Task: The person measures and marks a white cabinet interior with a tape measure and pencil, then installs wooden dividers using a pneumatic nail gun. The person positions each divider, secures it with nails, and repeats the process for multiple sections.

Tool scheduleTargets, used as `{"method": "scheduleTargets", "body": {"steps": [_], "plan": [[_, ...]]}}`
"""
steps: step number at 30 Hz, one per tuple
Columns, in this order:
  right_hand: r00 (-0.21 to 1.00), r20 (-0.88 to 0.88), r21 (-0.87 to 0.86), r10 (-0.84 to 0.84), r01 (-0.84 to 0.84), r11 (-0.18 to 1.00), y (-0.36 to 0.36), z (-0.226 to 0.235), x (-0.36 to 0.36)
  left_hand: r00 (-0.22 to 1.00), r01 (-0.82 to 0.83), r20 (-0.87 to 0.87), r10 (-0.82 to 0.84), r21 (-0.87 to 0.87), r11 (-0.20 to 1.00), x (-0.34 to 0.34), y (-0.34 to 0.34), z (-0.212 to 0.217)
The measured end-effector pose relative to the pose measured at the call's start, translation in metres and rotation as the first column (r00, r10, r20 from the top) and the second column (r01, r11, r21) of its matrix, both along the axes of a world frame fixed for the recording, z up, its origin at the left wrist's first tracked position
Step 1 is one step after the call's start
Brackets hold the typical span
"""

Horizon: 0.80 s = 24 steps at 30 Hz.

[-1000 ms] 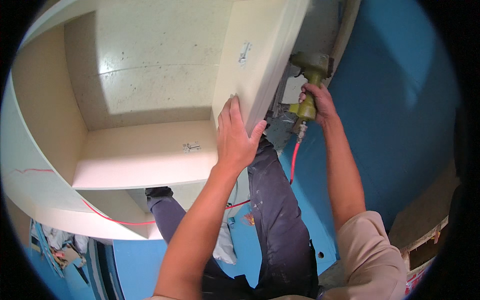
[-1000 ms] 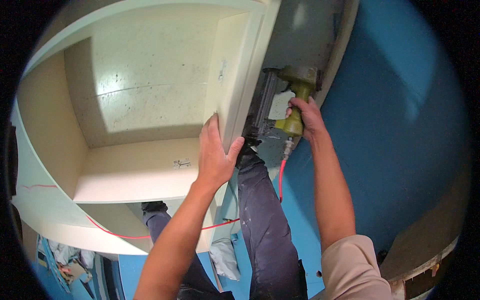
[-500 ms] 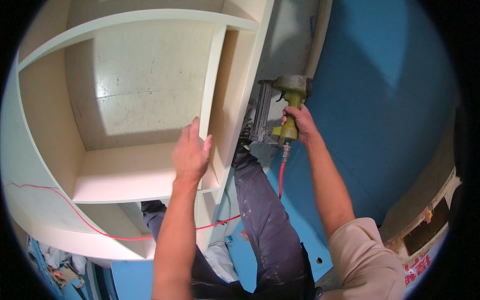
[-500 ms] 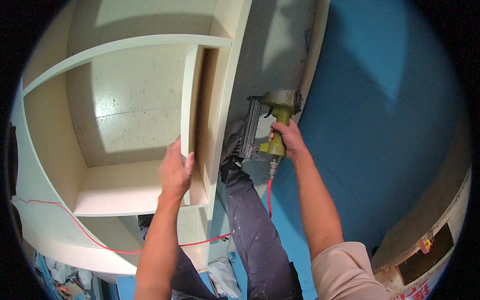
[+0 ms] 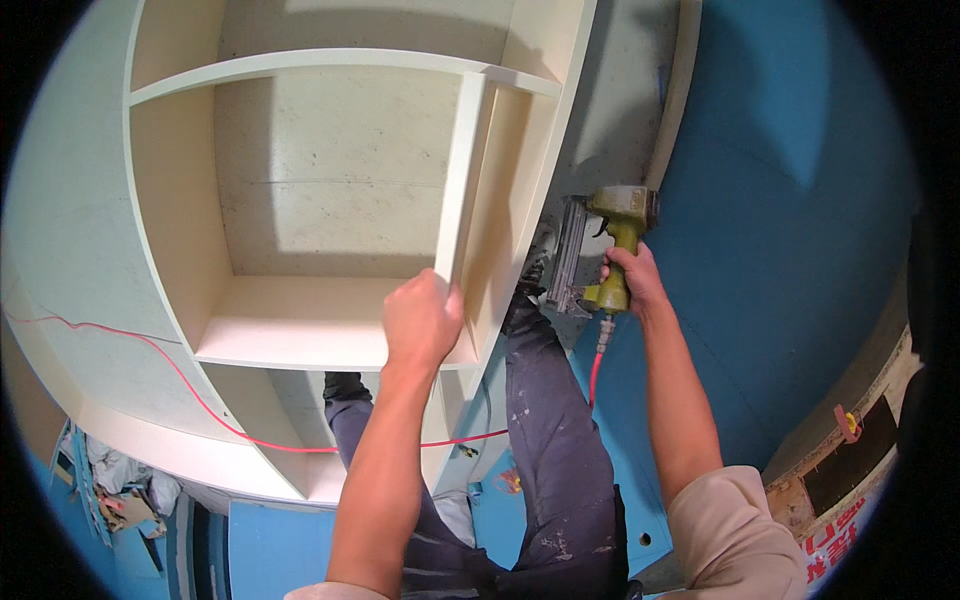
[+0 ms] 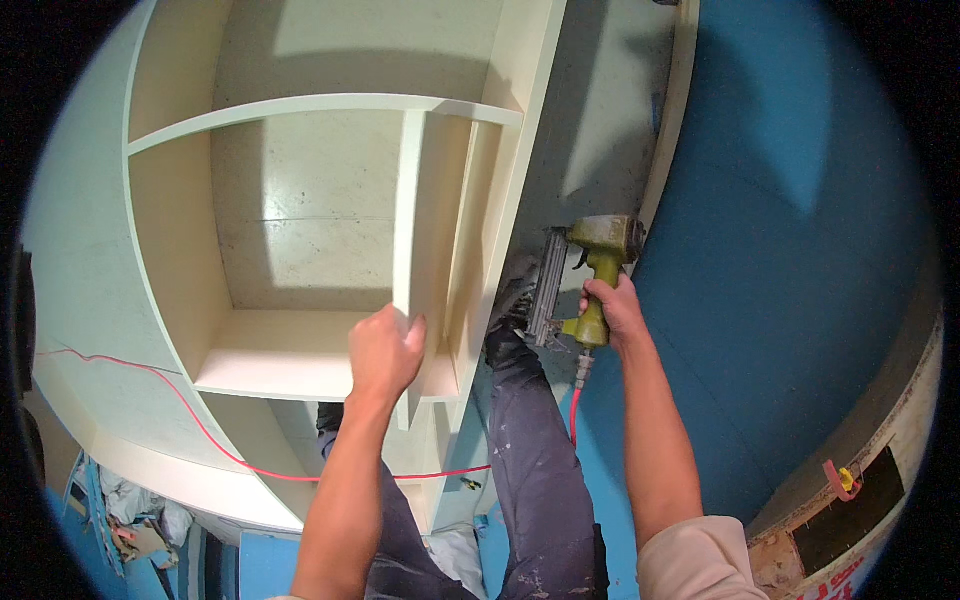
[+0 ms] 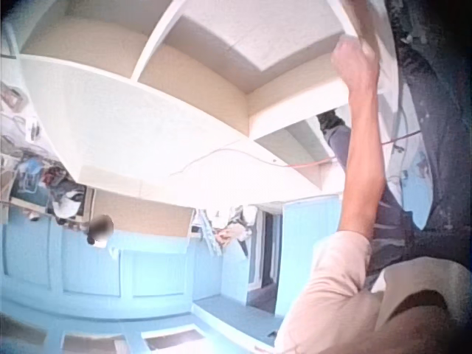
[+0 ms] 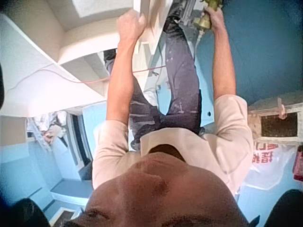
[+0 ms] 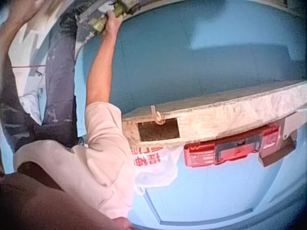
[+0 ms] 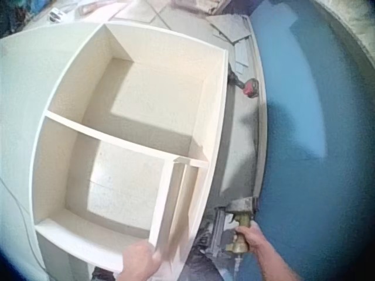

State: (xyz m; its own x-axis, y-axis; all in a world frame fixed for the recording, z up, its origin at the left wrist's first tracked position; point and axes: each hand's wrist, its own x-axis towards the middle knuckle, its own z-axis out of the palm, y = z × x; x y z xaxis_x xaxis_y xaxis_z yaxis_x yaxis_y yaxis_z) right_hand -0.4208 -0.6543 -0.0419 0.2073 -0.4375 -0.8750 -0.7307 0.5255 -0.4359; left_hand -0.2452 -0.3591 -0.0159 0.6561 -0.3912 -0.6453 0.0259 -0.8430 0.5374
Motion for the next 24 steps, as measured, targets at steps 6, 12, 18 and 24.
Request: {"method": "scheduleTargets", "body": {"steps": [6, 12, 18, 24], "plan": [[0.998, -0.031, -0.032, 0.046, -0.047, 0.998, -0.002, 0.018, 0.007, 0.995, -0.1, 0.023, 0.098, 0.1, 0.99, 0.034, 0.052, -0.024], [0.999, -0.002, -0.017, 0.052, -0.052, 0.998, -0.007, 0.033, 0.016, 0.801, -0.598, 0.079, 0.593, 0.092, 0.796, 0.029, 0.124, -0.046], [0.999, -0.022, -0.037, 0.044, -0.045, 0.998, 0.001, 0.036, 0.017, 0.38, -0.924, -0.002, 0.925, -0.05, 0.38, 0.054, 0.125, -0.063], [0.988, -0.024, -0.053, 0.154, -0.156, 0.986, 0.005, 0.042, 0.025, 0.47, -0.876, -0.371, 0.801, -0.307, 0.372, 0.11, 0.065, -0.059]]}}
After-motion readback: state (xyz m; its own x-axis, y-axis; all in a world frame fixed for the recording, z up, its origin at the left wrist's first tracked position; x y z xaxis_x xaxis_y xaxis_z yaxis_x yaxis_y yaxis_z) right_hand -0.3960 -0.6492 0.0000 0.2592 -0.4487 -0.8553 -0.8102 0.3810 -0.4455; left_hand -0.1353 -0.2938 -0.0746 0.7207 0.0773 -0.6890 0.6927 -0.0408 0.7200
